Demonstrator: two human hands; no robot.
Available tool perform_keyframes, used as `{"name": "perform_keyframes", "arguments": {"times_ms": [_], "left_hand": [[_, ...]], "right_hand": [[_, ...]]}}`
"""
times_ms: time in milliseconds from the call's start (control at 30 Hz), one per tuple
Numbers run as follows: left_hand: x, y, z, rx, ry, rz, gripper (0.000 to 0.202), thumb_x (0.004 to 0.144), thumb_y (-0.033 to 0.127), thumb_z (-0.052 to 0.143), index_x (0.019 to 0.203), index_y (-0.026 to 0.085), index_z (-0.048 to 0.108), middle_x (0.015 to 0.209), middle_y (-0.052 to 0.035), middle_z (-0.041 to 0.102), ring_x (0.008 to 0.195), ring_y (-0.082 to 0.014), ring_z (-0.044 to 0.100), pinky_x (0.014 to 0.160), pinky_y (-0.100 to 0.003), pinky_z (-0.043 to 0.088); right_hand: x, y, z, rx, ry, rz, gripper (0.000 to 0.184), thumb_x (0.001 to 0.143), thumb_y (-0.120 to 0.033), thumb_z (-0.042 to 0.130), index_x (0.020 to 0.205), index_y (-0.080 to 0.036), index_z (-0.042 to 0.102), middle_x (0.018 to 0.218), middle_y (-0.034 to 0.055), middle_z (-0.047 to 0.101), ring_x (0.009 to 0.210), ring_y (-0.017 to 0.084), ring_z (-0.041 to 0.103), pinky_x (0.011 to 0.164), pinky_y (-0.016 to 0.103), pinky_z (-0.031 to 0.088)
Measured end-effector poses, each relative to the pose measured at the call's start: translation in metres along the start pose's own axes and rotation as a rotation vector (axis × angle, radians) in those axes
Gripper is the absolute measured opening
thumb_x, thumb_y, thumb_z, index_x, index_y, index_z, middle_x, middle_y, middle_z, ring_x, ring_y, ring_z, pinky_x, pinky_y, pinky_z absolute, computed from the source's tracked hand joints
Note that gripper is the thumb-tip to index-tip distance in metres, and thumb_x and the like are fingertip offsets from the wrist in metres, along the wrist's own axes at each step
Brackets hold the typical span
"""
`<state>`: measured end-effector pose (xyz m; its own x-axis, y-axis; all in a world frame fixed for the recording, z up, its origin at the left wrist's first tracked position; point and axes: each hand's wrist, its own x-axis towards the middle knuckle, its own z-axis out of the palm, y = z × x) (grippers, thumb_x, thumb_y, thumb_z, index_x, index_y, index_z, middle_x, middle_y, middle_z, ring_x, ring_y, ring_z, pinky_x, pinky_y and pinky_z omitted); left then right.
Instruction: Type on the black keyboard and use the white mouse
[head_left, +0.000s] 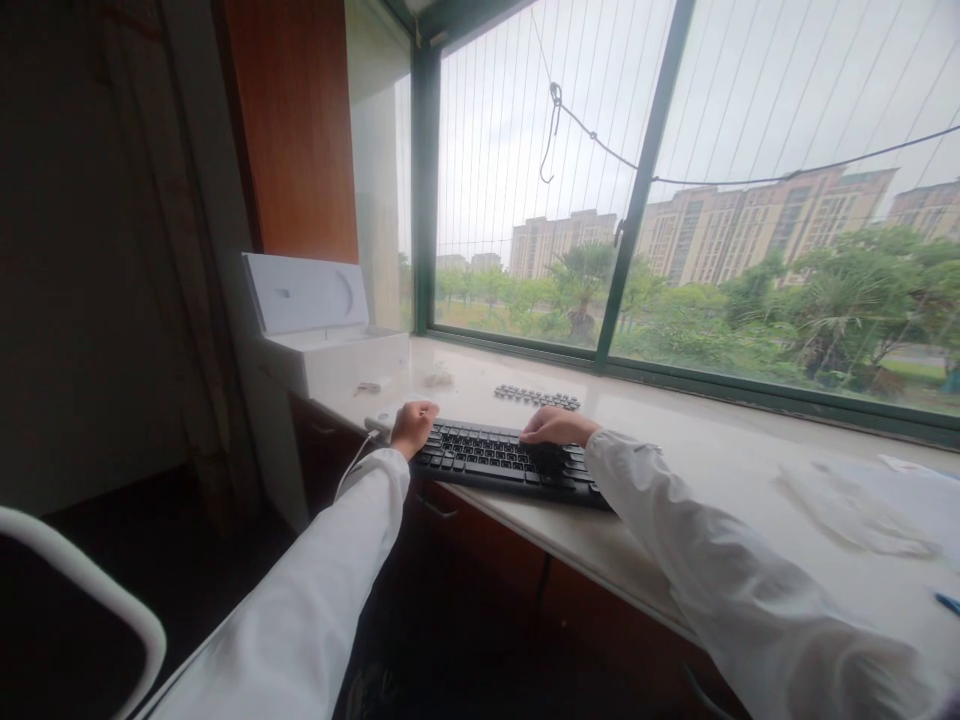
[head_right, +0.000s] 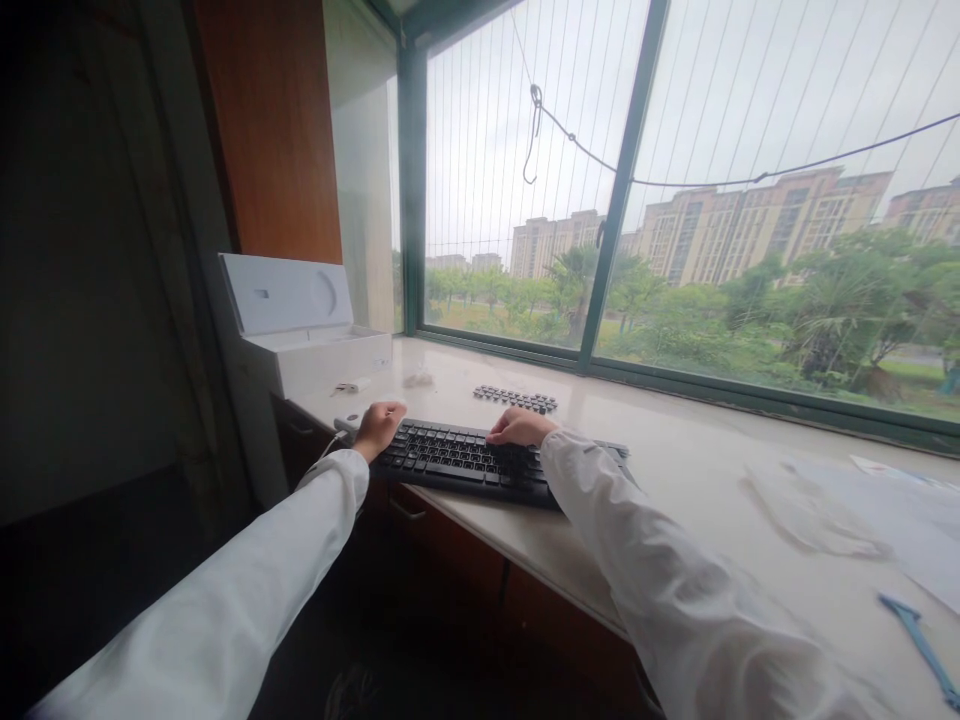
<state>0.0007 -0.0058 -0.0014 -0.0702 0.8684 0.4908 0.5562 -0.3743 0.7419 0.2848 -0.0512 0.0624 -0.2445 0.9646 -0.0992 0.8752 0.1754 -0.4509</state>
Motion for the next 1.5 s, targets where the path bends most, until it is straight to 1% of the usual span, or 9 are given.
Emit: {"name": "perform_keyframes", "arguments": {"times_ms": [267, 400, 633, 867, 1067, 1333, 1500], "left_hand": [[-0.002, 0.003, -0.001, -0.009, 0.005, 0.005, 0.031, 0.072, 0.036, 0.045, 0.047, 0.019, 0.036, 0.047, 0.0033, 0.031, 0.053, -0.0113, 0.035, 0.054, -0.026, 0.022], [-0.003, 0.004, -0.002, -0.029, 0.004, 0.008, 0.031, 0.072, 0.036, 0.045, 0.047, 0.019, 0.036, 0.047, 0.0030, 0.033, 0.054, -0.0114, 0.035, 0.054, -0.026, 0.022], [-0.002, 0.003, -0.002, -0.037, -0.009, 0.017, 0.031, 0.072, 0.037, 0.045, 0.048, 0.019, 0.036, 0.047, 0.0034, 0.032, 0.053, -0.0110, 0.035, 0.054, -0.025, 0.022], [-0.003, 0.004, -0.002, -0.024, -0.009, 0.019, 0.031, 0.072, 0.035, 0.045, 0.048, 0.019, 0.035, 0.047, 0.0034, 0.031, 0.053, -0.0111, 0.035, 0.054, -0.025, 0.023], [-0.003, 0.004, -0.001, -0.025, -0.001, 0.013, 0.031, 0.072, 0.036, 0.045, 0.048, 0.019, 0.034, 0.047, 0.0035, 0.031, 0.053, -0.0113, 0.034, 0.054, -0.026, 0.022], [-0.003, 0.004, -0.001, -0.035, -0.008, 0.006, 0.030, 0.071, 0.035, 0.045, 0.047, 0.019, 0.035, 0.047, 0.0033, 0.032, 0.053, -0.0114, 0.034, 0.054, -0.026, 0.021], [-0.002, 0.004, -0.001, -0.022, -0.011, 0.009, 0.031, 0.071, 0.035, 0.045, 0.048, 0.019, 0.034, 0.047, 0.0034, 0.031, 0.053, -0.0111, 0.034, 0.054, -0.026, 0.021]], "right_hand": [[-0.004, -0.004, -0.001, -0.008, 0.008, -0.006, 0.048, 0.053, -0.063, 0.069, 0.071, -0.019, 0.076, 0.062, 0.0002, 0.064, 0.066, 0.017, 0.055, 0.065, 0.027, 0.039], [-0.006, -0.006, -0.002, -0.008, 0.008, -0.010, 0.047, 0.054, -0.062, 0.070, 0.072, -0.020, 0.076, 0.064, 0.0006, 0.066, 0.069, 0.017, 0.056, 0.067, 0.026, 0.040], [-0.003, -0.002, -0.001, -0.008, -0.009, -0.004, 0.047, 0.055, -0.062, 0.069, 0.072, -0.018, 0.076, 0.063, -0.0003, 0.064, 0.066, 0.016, 0.055, 0.065, 0.026, 0.039], [0.003, 0.001, 0.001, -0.035, 0.022, -0.033, 0.036, 0.060, -0.051, 0.071, 0.078, -0.020, 0.077, 0.080, 0.0020, 0.071, 0.078, 0.018, 0.060, 0.072, 0.026, 0.041], [0.006, 0.006, -0.001, -0.014, -0.025, -0.036, 0.038, 0.061, -0.053, 0.070, 0.078, -0.019, 0.077, 0.075, 0.0006, 0.070, 0.078, 0.018, 0.059, 0.071, 0.025, 0.041], [0.004, 0.001, -0.002, -0.010, -0.028, -0.021, 0.040, 0.058, -0.053, 0.072, 0.079, -0.020, 0.077, 0.080, 0.0020, 0.071, 0.081, 0.019, 0.059, 0.073, 0.025, 0.041], [0.005, 0.004, -0.003, 0.022, -0.058, -0.043, 0.039, 0.058, -0.054, 0.072, 0.075, -0.019, 0.076, 0.076, 0.0013, 0.070, 0.079, 0.018, 0.059, 0.074, 0.025, 0.041]]}}
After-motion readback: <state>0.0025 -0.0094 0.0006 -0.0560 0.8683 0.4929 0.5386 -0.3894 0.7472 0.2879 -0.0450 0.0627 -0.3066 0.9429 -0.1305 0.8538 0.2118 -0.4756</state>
